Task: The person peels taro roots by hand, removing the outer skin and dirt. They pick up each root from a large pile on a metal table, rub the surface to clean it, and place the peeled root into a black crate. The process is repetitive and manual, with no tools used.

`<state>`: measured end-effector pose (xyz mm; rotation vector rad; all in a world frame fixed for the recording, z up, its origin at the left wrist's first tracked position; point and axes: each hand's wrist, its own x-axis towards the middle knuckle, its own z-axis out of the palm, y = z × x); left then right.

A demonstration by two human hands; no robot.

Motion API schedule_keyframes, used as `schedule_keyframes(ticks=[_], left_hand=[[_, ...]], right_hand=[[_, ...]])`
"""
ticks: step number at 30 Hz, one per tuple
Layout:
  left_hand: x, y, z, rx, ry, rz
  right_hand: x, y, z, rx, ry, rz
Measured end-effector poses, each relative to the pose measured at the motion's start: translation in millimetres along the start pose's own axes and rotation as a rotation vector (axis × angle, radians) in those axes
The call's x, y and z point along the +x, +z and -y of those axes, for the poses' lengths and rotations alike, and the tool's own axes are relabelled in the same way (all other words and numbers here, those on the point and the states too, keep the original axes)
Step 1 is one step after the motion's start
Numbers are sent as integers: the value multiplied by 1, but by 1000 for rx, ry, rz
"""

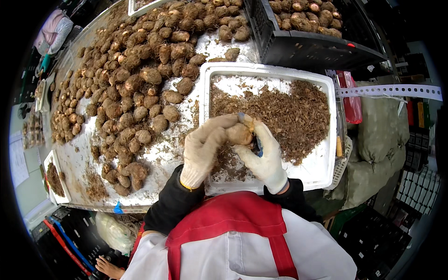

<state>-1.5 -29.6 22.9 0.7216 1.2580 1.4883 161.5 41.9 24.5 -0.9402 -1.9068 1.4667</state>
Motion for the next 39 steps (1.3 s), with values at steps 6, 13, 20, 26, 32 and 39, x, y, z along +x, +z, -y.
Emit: schedule_keyframes(ticks=[6, 13, 20, 26, 32, 39], left_hand=[[-4, -10, -7, -92, -140, -13], [-5, -6, -26, 424, -218, 37], [-9, -17, -20, 206, -307, 64], [-12, -17, -26, 173, -368, 62], [-14, -22, -18, 134, -379, 50], [-18, -32, -1, -36, -177, -93]], right_hand=[[-1, -3, 1, -76, -65, -6], [-1, -2, -9, -279, -168, -17], [-5, -5, -7, -176, -60, 7], [-8, -5, -7, -31, 26, 16], [-7, -3, -7, 112, 151, 48], [-4, 5, -1, 494, 286, 27]])
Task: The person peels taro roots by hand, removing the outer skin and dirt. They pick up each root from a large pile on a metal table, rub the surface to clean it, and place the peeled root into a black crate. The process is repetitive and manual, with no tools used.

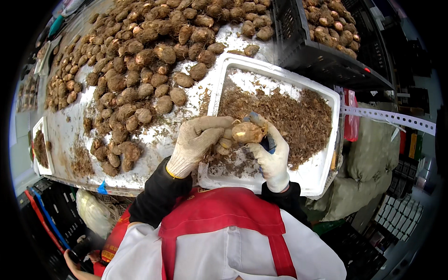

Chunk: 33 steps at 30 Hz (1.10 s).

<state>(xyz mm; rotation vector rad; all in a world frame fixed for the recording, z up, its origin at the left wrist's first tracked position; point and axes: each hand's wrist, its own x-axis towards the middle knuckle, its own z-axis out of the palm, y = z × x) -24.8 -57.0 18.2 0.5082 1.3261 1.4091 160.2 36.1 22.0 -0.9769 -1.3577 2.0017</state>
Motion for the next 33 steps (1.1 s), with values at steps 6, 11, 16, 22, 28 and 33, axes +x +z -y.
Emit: schedule_keyframes(ticks=[6, 11, 16, 22, 28, 33], left_hand=[[0, -7, 18, 53, 45, 144], [14, 6, 66, 956, 711, -8], [-3, -1, 41, 471, 445, -46], [-3, -106, -12, -535, 191, -160], [25, -308, -62, -1320, 397, -657], [-1, -530, -71, -998, 711, -586]], right_hand=[[12, 11, -3, -501, -247, 88], [21, 37, -7, -769, -387, -6], [42, 48, -2, -532, -262, -3], [59, -26, -16, -572, -34, -49], [32, -32, -13, -871, -109, -33], [17, -16, -1, -895, -124, 27]])
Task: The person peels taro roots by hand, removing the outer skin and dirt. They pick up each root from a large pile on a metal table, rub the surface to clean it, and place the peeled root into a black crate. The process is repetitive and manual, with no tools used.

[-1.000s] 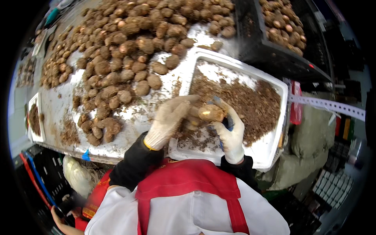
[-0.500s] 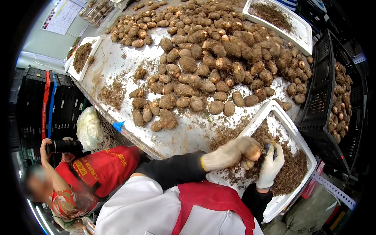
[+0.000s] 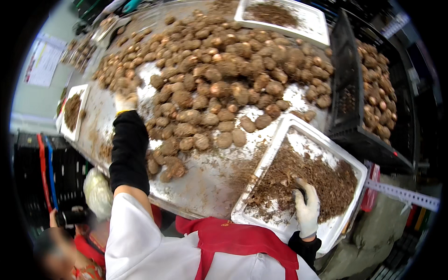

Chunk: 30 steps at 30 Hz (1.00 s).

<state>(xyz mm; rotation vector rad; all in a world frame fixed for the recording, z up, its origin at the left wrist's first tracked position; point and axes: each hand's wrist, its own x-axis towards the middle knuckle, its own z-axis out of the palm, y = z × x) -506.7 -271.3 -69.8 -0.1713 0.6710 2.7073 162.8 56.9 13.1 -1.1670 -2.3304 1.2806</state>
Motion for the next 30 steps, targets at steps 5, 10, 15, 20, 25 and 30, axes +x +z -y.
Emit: schedule_keyframes(ticks=[5, 10, 15, 20, 25, 30], left_hand=[[-42, 105, 132, 359, -21, -48], [-173, 187, 265, 1327, 39, 583], [-186, 181, 365, 1392, 251, 959], [-187, 253, 430, 2319, 270, 931], [-165, 240, 487, 2652, 421, 748], [-154, 255, 488, 2651, 159, 733]], right_hand=[[-13, 1, -2, -9, 36, -25], [-17, 8, 6, -1, -49, 48], [-21, 9, 10, -11, -88, 120], [-22, 12, 6, -26, -46, 153], [-19, 7, 10, -10, -74, 176], [-17, 7, 4, -1, -133, 153]])
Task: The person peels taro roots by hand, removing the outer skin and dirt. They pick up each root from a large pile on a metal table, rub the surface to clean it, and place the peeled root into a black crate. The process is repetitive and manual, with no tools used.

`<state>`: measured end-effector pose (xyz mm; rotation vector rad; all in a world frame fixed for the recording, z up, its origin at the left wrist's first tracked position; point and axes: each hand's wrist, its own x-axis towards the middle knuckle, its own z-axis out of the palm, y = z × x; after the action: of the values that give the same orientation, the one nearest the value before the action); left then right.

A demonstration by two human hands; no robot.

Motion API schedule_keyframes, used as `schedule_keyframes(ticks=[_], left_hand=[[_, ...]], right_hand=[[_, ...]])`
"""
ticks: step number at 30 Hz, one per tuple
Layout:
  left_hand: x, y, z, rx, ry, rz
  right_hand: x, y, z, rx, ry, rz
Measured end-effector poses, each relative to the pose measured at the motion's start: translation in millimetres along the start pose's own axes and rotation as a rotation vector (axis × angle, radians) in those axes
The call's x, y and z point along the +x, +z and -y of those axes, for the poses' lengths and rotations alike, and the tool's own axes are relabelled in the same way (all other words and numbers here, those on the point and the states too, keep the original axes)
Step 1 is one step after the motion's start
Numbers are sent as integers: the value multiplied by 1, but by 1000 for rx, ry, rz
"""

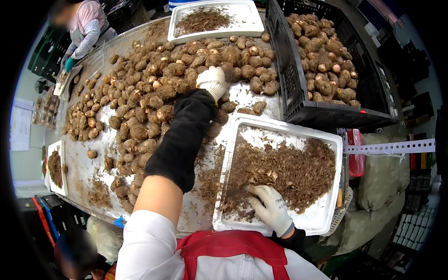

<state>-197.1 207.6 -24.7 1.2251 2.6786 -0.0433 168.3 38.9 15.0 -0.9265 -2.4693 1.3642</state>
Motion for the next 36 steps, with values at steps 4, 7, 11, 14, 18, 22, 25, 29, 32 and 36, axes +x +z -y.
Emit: schedule_keyframes(ticks=[4, 7, 11, 14, 18, 22, 25, 29, 32, 36], left_hand=[[-9, -15, 26, -187, 118, 2], [-46, -31, 33, -711, 204, -103], [-130, -41, 38, -1315, 384, 153], [-193, -16, 32, -1435, 410, 234], [-251, -4, 9, -1248, 338, 184], [-278, -4, 13, -1098, 222, 237], [-278, 35, 24, -917, 530, -120], [-286, 16, 10, -1465, 51, 383], [-291, 13, 6, -1541, -23, 469], [-289, 28, 4, -1325, 180, 522]], right_hand=[[2, -3, -2, 2, -7, -5], [6, -8, -7, 21, -28, -147], [29, -19, 0, 127, -74, -369], [53, -16, 6, -6, -171, -488], [69, -4, 5, -4, -156, -464], [52, 7, -1, -29, -185, -454], [38, 7, 5, -89, -150, -402], [33, 10, -5, 164, -168, -440], [24, 5, -3, 416, -130, -383], [17, 3, -4, 562, -112, -403]])
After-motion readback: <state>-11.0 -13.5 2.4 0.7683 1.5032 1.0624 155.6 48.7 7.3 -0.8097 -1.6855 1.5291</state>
